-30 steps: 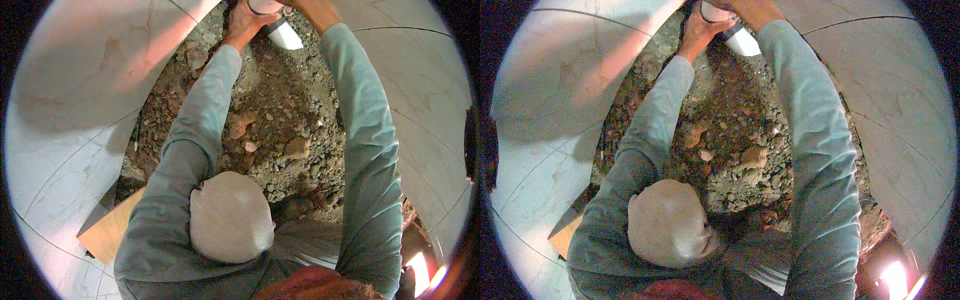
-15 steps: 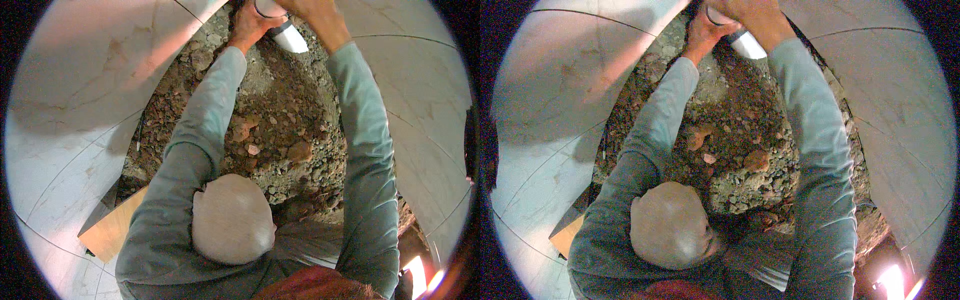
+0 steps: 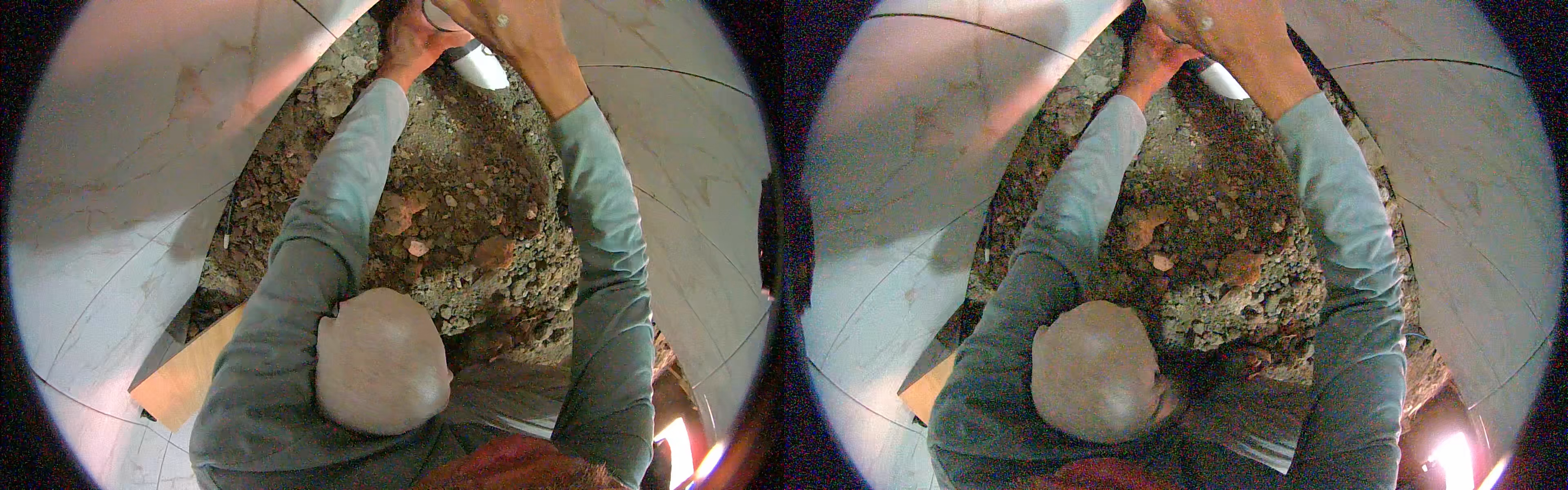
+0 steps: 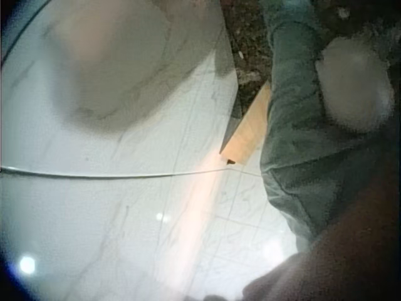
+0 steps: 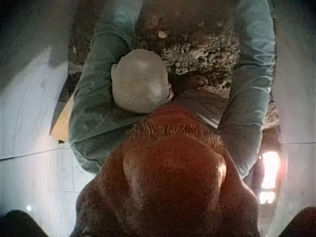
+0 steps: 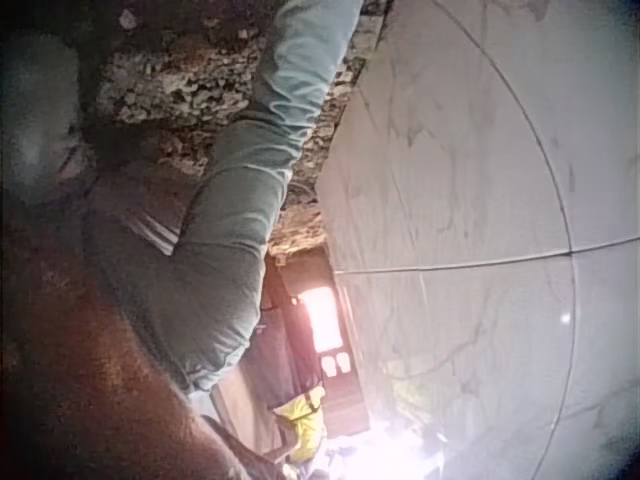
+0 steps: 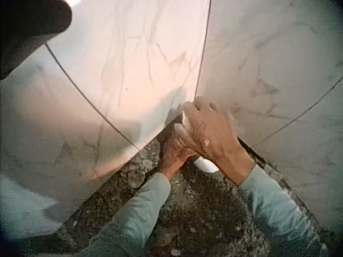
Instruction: The person places a tile onto the ground after clearing debris and preparing the surface with a hammer and a cloth.
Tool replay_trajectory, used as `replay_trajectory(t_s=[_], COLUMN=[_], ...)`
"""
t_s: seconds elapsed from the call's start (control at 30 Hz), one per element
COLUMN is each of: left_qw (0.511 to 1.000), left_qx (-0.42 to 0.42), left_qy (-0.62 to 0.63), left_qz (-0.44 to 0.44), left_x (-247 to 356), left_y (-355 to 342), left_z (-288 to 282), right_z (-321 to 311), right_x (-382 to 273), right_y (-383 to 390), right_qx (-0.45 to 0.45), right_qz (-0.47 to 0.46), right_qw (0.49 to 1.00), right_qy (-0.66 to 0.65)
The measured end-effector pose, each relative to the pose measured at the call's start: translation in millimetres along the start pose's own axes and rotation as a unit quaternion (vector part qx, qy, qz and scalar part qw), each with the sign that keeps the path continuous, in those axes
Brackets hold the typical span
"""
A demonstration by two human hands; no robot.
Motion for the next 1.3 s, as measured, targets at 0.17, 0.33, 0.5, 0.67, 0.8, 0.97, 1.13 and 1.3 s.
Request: replay_trajectory(t_s=[0.17, 0.33, 0.5, 0.67, 0.8, 0.97, 1.13, 1.3], left_qw=[0.989, 0.991, 0.992, 0.996, 0.992, 0.982, 0.982, 0.958], left_qx=[0.027, 0.02, 0.029, -0.018, 0.016, 0.042, 0.056, 0.038], left_qy=[-0.139, -0.131, -0.122, 0.018, -0.005, -0.058, -0.054, -0.096], left_qz=[0.047, -0.006, 0.005, -0.09, -0.121, -0.175, -0.171, -0.267], left_x=[25.3, 83.8, 57.0, 81.9, 81.6, 73.2, 61.2, 59.4], left_y=[-1.0, -4.8, -4.0, 2.2, 6.4, 8.5, 13.5, 16.9], left_z=[-7.5, 9.1, 5.6, 6.9, -7.7, -1.3, -14.7, 6.3], right_z=[-0.8, 6.8, -56.5, -125.6, -131.8, -131.8, -42.8, 43.5], right_x=[-4.6, 54.6, -11.8, 75.9, 112.9, 137.1, 65.9, 27.4], right_y=[14.3, -41.2, -4.3, 127.2, 282.2, 438.0, 251.9, 84.6], right_qx=[0.064, 0.006, 0.06, -0.137, -0.473, -0.482, -0.301, 0.11], right_qz=[-0.003, 0.015, -0.007, -0.013, 0.075, 0.059, -0.004, -0.15], right_qw=[0.998, 0.999, 0.998, 0.986, 0.868, 0.844, 0.95, 0.978], right_qy=[0.024, -0.041, 0.003, 0.095, 0.134, 0.226, -0.087, -0.091])
Point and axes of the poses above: each hand's wrist, its own y-axis away from the middle knuckle, its own z-axis out of the palm, x = y × z, the point moved 7 cm from there along -y, towards the middle knuckle, and after that the axes turned 3 degrees about -x, right-handed, at the moved point
